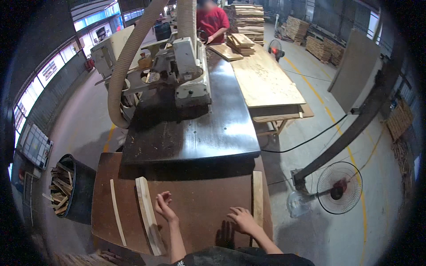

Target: The person feeds wooden planks into a woodworking machine by hand, then sorts the processed planks into a lumber stack.

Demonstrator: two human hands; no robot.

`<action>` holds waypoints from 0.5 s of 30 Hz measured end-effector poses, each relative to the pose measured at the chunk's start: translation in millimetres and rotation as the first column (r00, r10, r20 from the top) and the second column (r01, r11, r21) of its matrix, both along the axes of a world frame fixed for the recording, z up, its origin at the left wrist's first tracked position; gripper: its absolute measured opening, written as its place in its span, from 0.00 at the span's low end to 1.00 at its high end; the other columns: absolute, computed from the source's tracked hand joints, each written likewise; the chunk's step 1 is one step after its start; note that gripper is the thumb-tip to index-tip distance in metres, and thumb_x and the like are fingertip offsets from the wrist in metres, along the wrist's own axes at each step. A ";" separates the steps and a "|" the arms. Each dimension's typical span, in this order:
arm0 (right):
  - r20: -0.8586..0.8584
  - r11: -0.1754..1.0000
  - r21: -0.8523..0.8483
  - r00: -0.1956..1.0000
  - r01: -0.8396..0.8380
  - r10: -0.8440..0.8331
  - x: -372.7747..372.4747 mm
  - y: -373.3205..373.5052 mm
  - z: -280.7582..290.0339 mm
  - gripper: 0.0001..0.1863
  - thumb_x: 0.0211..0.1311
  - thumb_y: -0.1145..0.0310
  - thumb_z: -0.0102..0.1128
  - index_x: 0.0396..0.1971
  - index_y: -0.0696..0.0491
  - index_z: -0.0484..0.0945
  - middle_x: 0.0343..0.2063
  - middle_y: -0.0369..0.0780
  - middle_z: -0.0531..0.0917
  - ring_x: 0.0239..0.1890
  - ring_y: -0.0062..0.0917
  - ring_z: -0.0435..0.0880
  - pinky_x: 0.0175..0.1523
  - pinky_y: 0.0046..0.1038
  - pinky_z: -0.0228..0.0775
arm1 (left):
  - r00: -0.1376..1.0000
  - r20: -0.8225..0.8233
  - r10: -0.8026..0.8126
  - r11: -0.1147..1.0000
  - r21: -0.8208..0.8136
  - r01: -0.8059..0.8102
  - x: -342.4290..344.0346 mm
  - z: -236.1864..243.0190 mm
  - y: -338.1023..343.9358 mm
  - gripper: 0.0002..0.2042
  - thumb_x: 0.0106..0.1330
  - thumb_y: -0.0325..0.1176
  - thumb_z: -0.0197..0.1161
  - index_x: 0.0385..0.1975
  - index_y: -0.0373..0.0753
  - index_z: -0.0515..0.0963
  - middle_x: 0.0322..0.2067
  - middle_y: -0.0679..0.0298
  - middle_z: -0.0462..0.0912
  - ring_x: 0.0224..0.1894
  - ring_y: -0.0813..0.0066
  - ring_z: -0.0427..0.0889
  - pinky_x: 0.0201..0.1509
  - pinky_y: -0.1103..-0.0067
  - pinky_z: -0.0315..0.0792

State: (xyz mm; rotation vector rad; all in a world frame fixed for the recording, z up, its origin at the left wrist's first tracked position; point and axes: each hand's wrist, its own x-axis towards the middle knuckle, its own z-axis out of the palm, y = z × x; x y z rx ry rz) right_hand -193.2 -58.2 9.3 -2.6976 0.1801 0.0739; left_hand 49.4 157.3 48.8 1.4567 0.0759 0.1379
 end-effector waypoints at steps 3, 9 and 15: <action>-0.039 0.994 0.108 0.999 -0.023 0.027 -8.0 25.7 0.4 0.23 0.64 0.58 0.64 0.57 0.47 0.78 0.63 0.45 0.75 0.66 0.44 0.72 0.67 0.45 0.65 | 0.996 -0.084 0.004 0.999 -0.039 -0.007 -27.9 2.0 -0.2 0.16 0.79 0.41 0.52 0.35 0.37 0.83 0.36 0.66 0.86 0.40 0.79 0.81 0.43 0.81 0.72; -0.117 0.990 0.138 0.992 -0.037 0.053 -35.7 45.1 -16.7 0.25 0.62 0.56 0.67 0.57 0.48 0.78 0.63 0.47 0.75 0.66 0.47 0.71 0.66 0.46 0.66 | 0.766 -0.112 -0.633 0.583 0.582 0.567 -122.6 -48.7 17.0 0.21 0.70 0.47 0.64 0.50 0.33 0.80 0.53 0.52 0.83 0.60 0.53 0.78 0.62 0.57 0.71; -0.054 0.979 -0.078 0.979 0.190 -0.195 -57.1 28.7 -13.3 0.25 0.61 0.56 0.67 0.56 0.52 0.79 0.67 0.60 0.65 0.71 0.58 0.60 0.72 0.51 0.58 | 0.522 -0.399 -0.754 -0.086 0.848 0.523 -185.2 -113.6 32.5 0.51 0.61 0.56 0.70 0.74 0.30 0.51 0.74 0.29 0.36 0.77 0.29 0.32 0.76 0.45 0.45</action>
